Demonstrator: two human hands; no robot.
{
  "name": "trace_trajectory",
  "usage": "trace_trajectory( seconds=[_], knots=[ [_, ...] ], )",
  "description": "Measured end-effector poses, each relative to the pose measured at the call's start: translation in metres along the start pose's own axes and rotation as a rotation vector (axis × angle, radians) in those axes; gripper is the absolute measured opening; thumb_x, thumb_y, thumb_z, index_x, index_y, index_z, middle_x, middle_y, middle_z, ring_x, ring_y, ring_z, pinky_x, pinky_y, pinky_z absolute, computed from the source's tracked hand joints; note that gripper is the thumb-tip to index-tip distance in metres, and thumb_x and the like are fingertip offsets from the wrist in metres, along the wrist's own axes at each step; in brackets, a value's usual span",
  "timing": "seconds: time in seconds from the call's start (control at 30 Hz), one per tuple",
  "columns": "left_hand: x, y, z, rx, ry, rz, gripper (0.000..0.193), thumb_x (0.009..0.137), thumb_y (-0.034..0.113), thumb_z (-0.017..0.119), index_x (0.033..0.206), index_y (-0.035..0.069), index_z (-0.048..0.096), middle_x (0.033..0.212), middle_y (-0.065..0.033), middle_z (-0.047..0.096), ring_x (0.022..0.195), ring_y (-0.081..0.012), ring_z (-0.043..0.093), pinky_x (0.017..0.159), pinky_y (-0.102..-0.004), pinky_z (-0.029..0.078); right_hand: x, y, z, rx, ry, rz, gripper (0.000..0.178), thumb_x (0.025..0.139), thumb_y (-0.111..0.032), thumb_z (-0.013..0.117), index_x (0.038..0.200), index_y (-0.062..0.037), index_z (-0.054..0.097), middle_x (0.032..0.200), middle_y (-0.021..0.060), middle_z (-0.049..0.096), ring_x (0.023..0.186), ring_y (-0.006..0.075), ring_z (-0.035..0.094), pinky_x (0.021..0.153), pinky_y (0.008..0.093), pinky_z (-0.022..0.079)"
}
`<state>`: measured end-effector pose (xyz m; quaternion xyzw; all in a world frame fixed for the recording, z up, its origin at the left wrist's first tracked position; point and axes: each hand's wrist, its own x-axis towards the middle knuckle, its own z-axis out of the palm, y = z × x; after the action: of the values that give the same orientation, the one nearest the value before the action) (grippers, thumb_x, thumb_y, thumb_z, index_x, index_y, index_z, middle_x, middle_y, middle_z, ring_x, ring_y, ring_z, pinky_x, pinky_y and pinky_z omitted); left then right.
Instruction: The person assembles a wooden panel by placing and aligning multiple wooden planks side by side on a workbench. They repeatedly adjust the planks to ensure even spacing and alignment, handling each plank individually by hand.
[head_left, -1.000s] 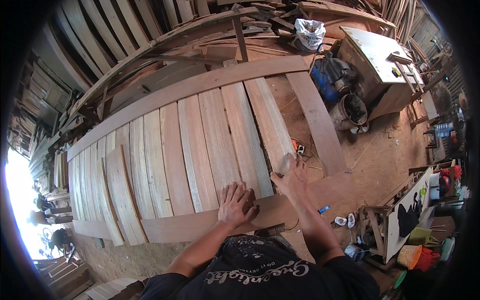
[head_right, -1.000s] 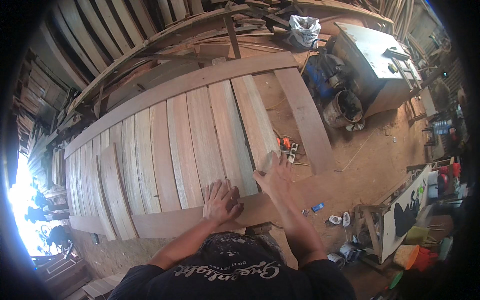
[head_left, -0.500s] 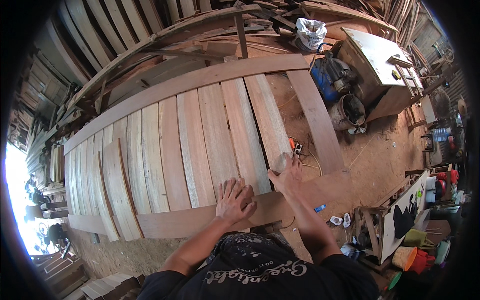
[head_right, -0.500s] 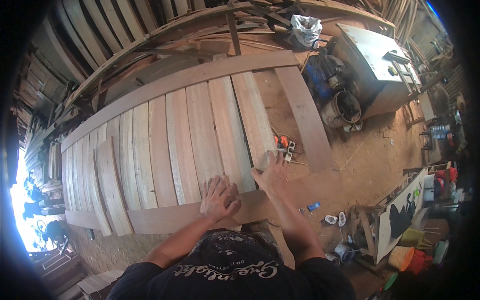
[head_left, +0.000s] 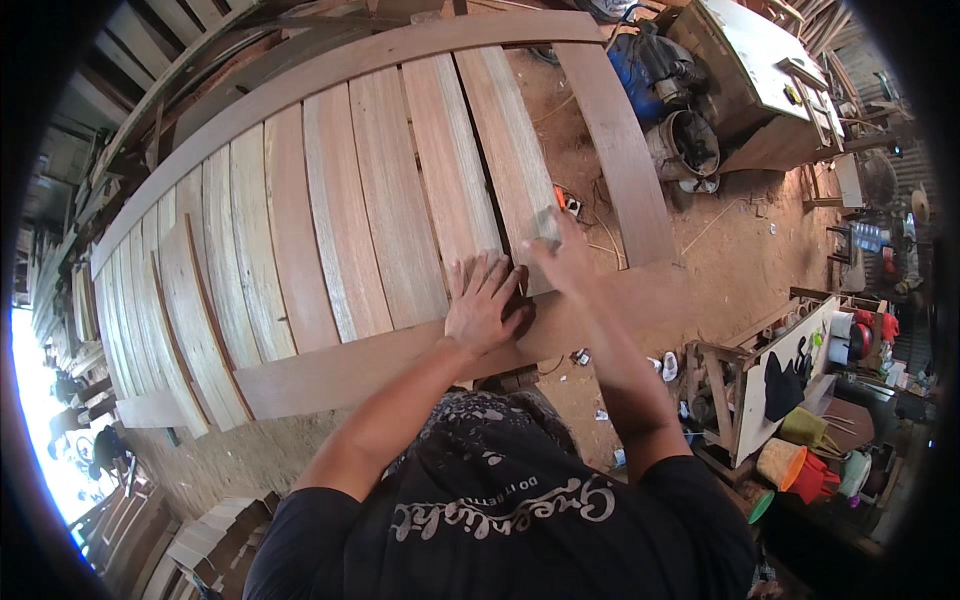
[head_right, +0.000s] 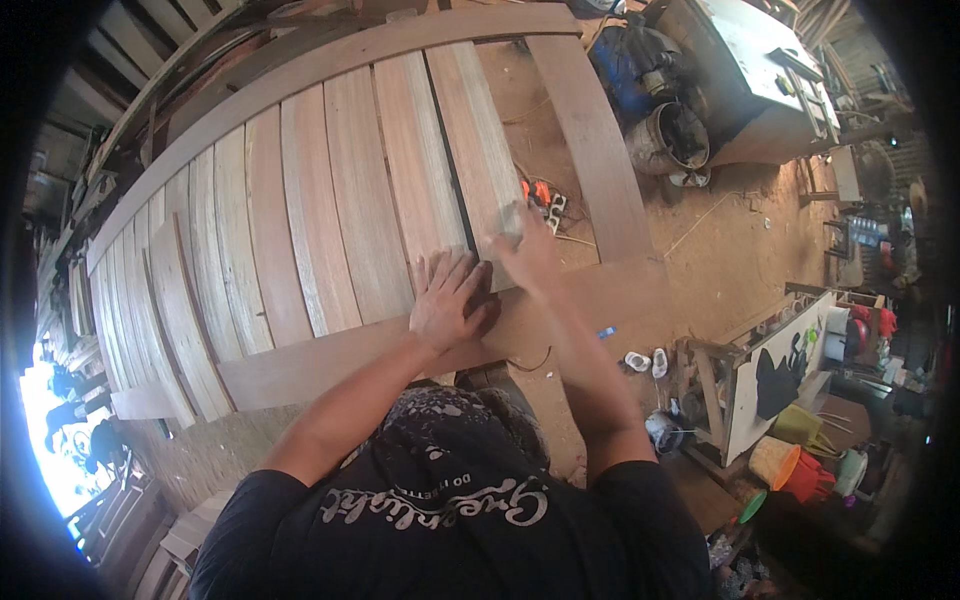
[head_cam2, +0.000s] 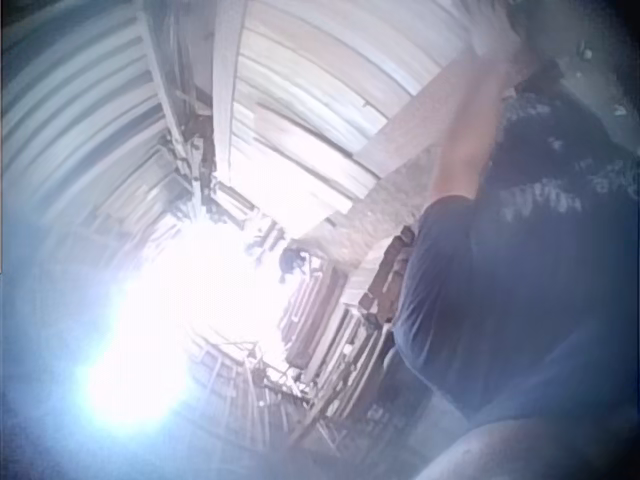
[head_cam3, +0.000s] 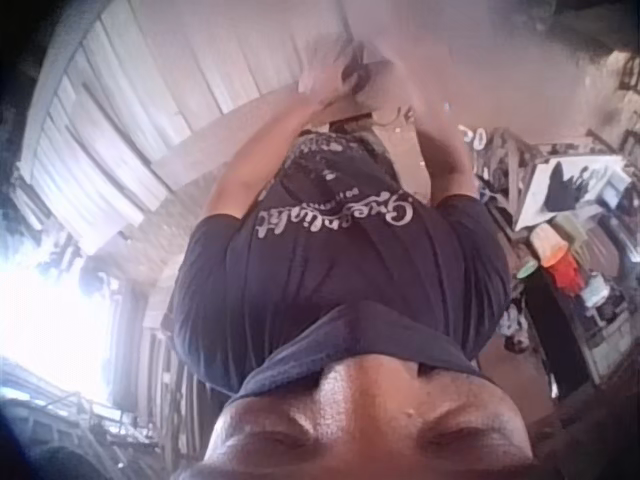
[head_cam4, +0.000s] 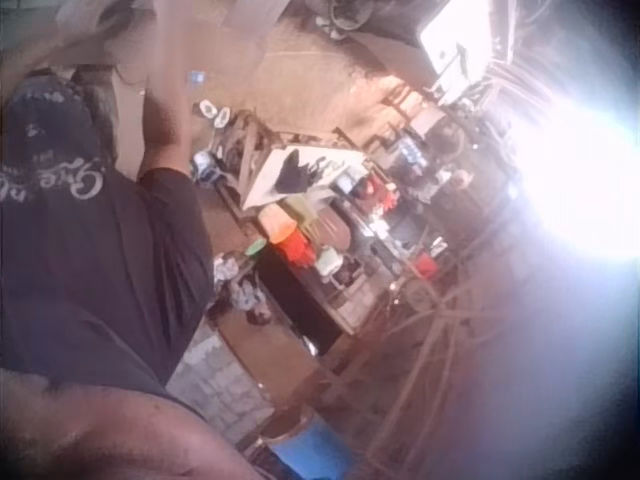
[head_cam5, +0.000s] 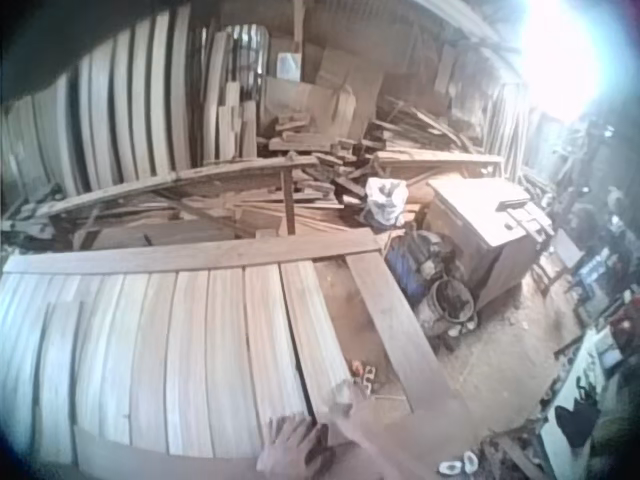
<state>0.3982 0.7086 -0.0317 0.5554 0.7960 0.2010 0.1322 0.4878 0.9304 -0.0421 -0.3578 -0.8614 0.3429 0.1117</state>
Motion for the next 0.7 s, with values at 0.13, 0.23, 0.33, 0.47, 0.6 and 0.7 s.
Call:
trace_trajectory(
  seconds=[0.13, 0.23, 0.33, 0.47, 0.6, 0.7],
  knots=[
    [0.001, -0.001, 0.007, -0.006, 0.082, -0.028, 0.071, 0.107, 0.058, 0.065, 0.167, 0.021, 0.057, 0.176, -0.0113, 0.05, 0.169, -0.0427, 0.031, 0.136, -0.0773, 0.009, 0.003, 0.034, -0.058, 0.164, -0.453, 0.211, 0.091, 0.097, -0.048, 0.087, 0.166, -0.0003, 0.05, 0.16, 0.0301, 0.062, 0.145, 0.045, 0.063, 0.123, 0.0486, 0.05],
    [0.005, 0.002, 0.01, -0.003, 0.118, -0.046, 0.068, 0.109, 0.057, 0.063, 0.167, 0.024, 0.057, 0.174, -0.0074, 0.053, 0.169, -0.0421, 0.033, 0.135, -0.0785, 0.008, -0.001, 0.032, -0.081, -0.003, -0.662, 0.237, 0.082, 0.099, -0.046, 0.086, 0.162, -0.0023, 0.057, 0.152, 0.0293, 0.069, 0.137, 0.0451, 0.069, 0.119, 0.0479, 0.052],
    [0.002, 0.003, 0.014, 0.025, 0.083, -0.056, 0.063, 0.11, 0.055, 0.062, 0.166, 0.026, 0.058, 0.173, -0.0038, 0.055, 0.168, -0.0414, 0.035, 0.134, -0.0801, 0.007, 0.0, 0.034, -0.082, 0.036, -0.665, 0.125, 0.076, 0.1, -0.048, 0.084, 0.158, -0.0035, 0.062, 0.142, 0.0278, 0.075, 0.129, 0.0432, 0.073, 0.114, 0.0478, 0.055],
    [0.005, 0.005, 0.016, 0.059, 0.092, -0.015, 0.06, 0.112, 0.052, 0.062, 0.162, 0.021, 0.064, 0.17, -0.0044, 0.059, 0.168, -0.0406, 0.035, 0.133, -0.0826, 0.007, -0.004, 0.065, -0.072, 0.098, -0.631, 0.123, 0.072, 0.102, -0.049, 0.082, 0.154, -0.0022, 0.065, 0.138, 0.0272, 0.077, 0.127, 0.0399, 0.075, 0.108, 0.0483, 0.057],
    [0.005, 0.006, 0.019, 0.047, 0.141, -0.076, 0.05, 0.112, 0.044, 0.064, 0.156, 0.021, 0.07, 0.167, -0.0041, 0.063, 0.167, -0.0404, 0.037, 0.132, -0.0833, 0.009, 0.005, 0.05, -0.067, -0.024, -0.686, 0.055, 0.071, 0.104, -0.05, 0.08, 0.155, -0.0025, 0.064, 0.136, 0.026, 0.077, 0.124, 0.0386, 0.076, 0.105, 0.0485, 0.058],
    [0.01, 0.0, 0.024, 0.114, 0.176, -0.129, 0.044, 0.111, 0.039, 0.065, 0.151, 0.024, 0.074, 0.163, -0.0003, 0.067, 0.165, -0.0396, 0.04, 0.132, -0.0839, 0.011, 0.008, 0.045, -0.067, -0.063, -0.698, 0.02, 0.072, 0.104, -0.05, 0.08, 0.156, -0.003, 0.062, 0.137, 0.0251, 0.077, 0.122, 0.0375, 0.076, 0.104, 0.0484, 0.058]
  ],
)
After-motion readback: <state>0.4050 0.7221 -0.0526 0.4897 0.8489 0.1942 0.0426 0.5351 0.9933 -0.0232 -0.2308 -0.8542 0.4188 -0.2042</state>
